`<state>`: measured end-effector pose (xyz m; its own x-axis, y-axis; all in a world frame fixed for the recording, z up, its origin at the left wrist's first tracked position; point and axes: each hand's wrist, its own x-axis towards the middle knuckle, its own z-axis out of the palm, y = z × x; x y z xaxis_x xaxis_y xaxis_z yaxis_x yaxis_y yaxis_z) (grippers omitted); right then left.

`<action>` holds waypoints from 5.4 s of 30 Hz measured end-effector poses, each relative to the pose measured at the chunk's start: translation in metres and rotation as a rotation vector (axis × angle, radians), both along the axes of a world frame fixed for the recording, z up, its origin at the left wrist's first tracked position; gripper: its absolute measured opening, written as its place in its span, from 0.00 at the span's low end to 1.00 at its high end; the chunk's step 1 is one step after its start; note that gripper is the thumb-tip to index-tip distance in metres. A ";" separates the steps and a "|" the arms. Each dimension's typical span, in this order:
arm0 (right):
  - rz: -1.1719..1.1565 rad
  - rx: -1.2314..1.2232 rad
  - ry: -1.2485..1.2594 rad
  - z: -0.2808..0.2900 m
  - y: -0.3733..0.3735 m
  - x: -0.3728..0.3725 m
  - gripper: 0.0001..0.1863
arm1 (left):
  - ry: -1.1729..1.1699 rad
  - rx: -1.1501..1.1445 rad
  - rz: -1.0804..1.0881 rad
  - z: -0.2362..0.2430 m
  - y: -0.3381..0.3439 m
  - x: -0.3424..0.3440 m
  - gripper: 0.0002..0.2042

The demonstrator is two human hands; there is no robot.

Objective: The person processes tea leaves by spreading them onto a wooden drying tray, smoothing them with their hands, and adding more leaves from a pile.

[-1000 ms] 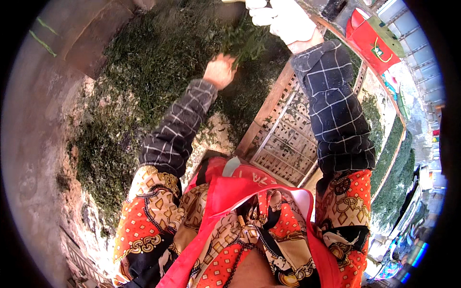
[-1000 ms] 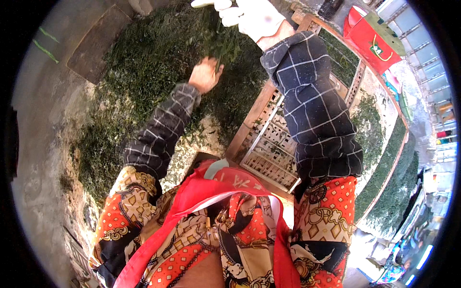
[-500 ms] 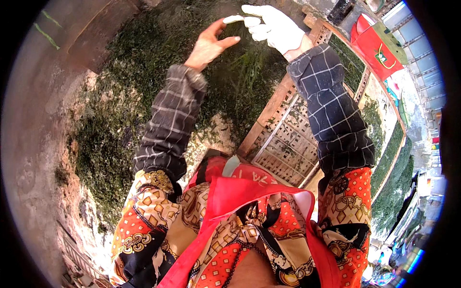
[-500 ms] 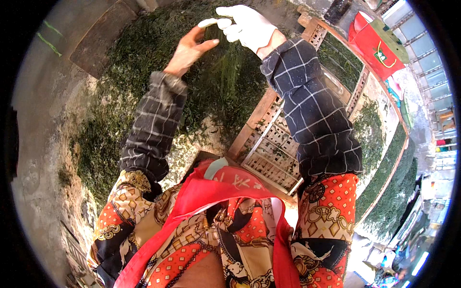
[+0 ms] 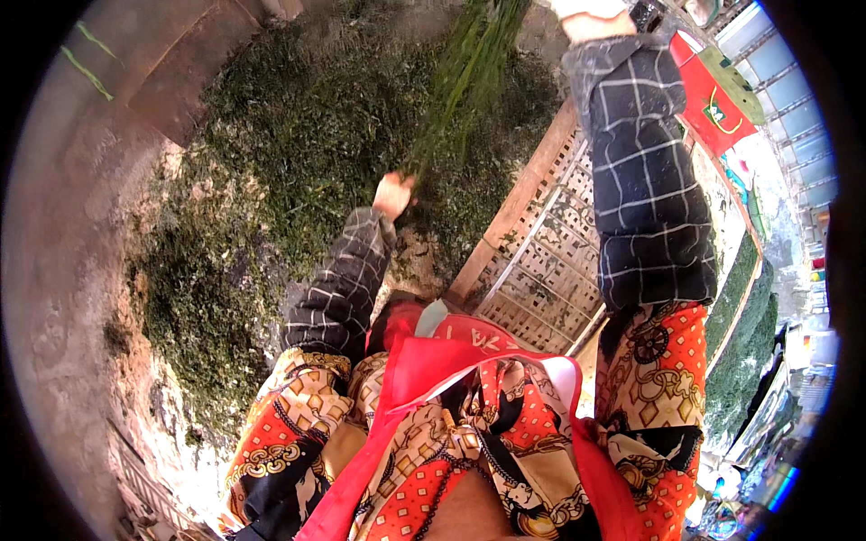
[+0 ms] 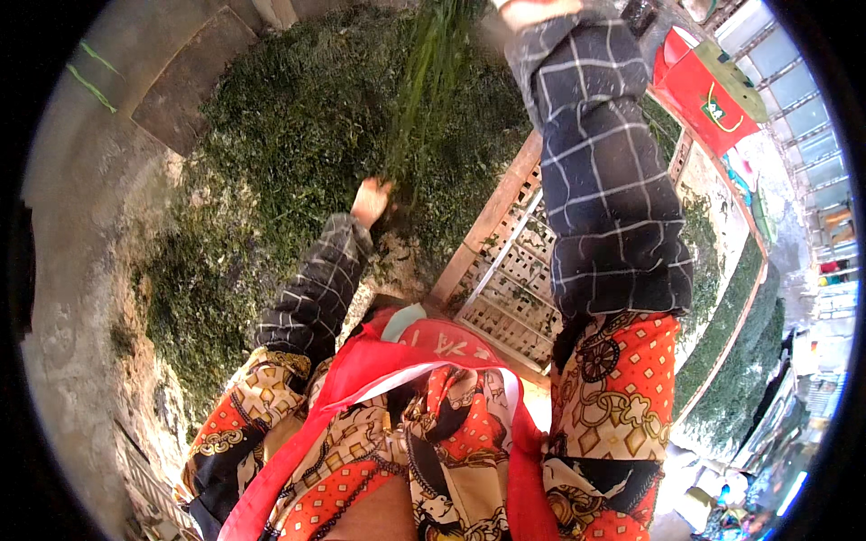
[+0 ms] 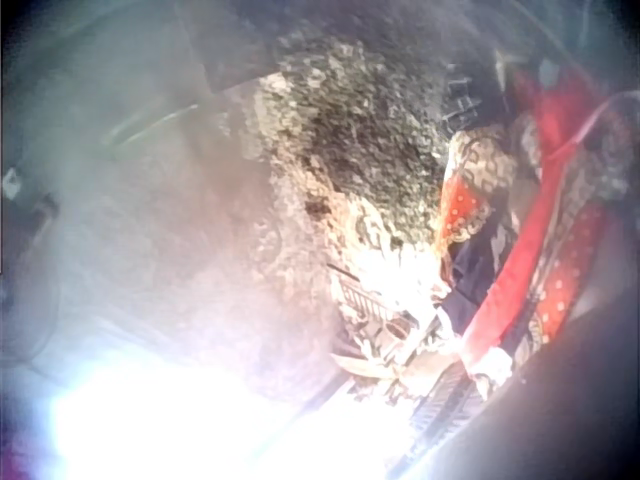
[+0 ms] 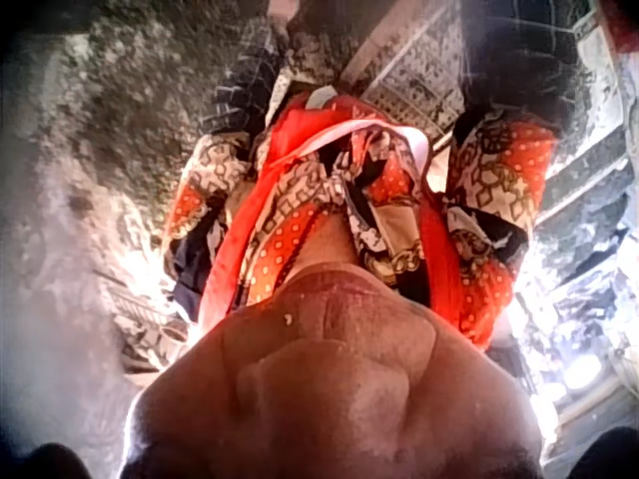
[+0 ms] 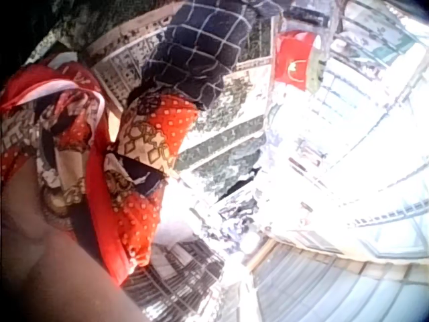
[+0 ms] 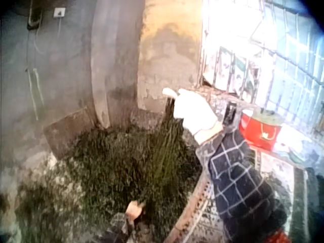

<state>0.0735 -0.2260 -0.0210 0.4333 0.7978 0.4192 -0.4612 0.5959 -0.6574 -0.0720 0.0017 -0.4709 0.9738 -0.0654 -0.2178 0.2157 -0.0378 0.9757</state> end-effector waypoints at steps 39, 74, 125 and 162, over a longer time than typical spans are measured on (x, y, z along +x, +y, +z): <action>-0.828 -0.322 0.306 -0.236 -0.149 -0.164 0.17 | 0.019 0.042 -0.617 0.219 -0.194 0.020 0.18; -1.011 -1.724 -0.283 -0.246 -0.364 -0.130 0.18 | -1.193 0.960 -0.905 0.149 -0.325 0.088 0.25; -2.161 -1.691 0.372 -0.275 -0.338 -0.341 0.11 | -1.228 1.032 -0.880 0.125 -0.329 0.093 0.28; -2.429 -0.687 0.358 -0.249 -0.523 -0.411 0.16 | -1.178 1.173 -0.885 0.138 -0.328 0.083 0.30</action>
<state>-0.3377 -0.7486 -0.2702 0.2970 -0.9331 0.2026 0.2363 -0.1337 -0.9624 0.0115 -0.3266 -0.3332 0.4112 -0.8996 0.1474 -0.9089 -0.4170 -0.0094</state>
